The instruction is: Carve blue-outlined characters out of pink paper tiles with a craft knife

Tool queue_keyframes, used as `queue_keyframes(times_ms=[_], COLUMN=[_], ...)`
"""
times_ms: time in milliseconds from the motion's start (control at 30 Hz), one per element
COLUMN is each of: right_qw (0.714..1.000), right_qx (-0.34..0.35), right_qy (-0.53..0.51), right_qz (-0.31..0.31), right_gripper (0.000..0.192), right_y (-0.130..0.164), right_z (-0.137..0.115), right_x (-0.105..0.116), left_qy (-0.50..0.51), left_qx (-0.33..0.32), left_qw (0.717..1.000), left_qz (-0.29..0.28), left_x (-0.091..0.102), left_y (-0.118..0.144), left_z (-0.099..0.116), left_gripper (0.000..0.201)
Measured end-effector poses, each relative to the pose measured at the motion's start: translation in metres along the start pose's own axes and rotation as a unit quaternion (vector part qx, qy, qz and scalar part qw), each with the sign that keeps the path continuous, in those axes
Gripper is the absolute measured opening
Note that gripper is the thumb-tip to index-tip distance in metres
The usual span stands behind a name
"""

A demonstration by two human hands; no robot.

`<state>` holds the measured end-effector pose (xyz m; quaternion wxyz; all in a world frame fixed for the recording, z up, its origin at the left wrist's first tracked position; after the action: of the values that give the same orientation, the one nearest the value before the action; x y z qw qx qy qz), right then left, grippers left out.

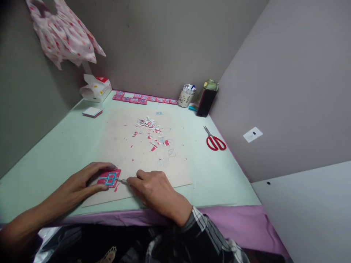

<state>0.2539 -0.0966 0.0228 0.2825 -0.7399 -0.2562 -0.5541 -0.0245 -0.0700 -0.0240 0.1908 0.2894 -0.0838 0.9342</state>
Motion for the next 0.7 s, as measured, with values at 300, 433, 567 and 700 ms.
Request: queue_keyframes(times_ms=[300, 433, 567, 700], right_qw=[0.999, 0.998, 0.995, 0.990], right_qx=[0.019, 0.028, 0.045, 0.075], right_qy=[0.039, 0.056, 0.082, 0.116], right_qz=[-0.025, -0.017, -0.018, -0.018], right_gripper=[0.017, 0.016, 0.016, 0.018], right_y=[-0.004, -0.006, -0.011, -0.015], right_z=[0.000, 0.003, 0.008, 0.012], right_x=[0.011, 0.011, 0.012, 0.014], left_qy=[-0.004, -0.005, 0.000, 0.002], left_qx=[-0.002, -0.003, -0.005, -0.005], left_qw=[1.000, 1.000, 1.000, 1.000], left_qz=[-0.003, 0.005, 0.007, 0.004], left_x=[0.000, 0.000, 0.000, 0.001], left_y=[0.000, 0.000, 0.000, 0.000], left_z=[-0.002, 0.001, 0.002, 0.002], left_gripper=[0.044, 0.045, 0.043, 0.041])
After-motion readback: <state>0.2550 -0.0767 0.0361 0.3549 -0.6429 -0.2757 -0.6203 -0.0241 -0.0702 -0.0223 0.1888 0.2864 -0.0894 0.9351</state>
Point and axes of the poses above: each hand's wrist, its own y-axis away from the middle knuckle, its own x-axis out of the back of the hand, z = x × y, the point moved 1 cm from there along -y, towards the middle knuckle, and after that the axes turned 1 degree about -z, right-handed, at the moved point
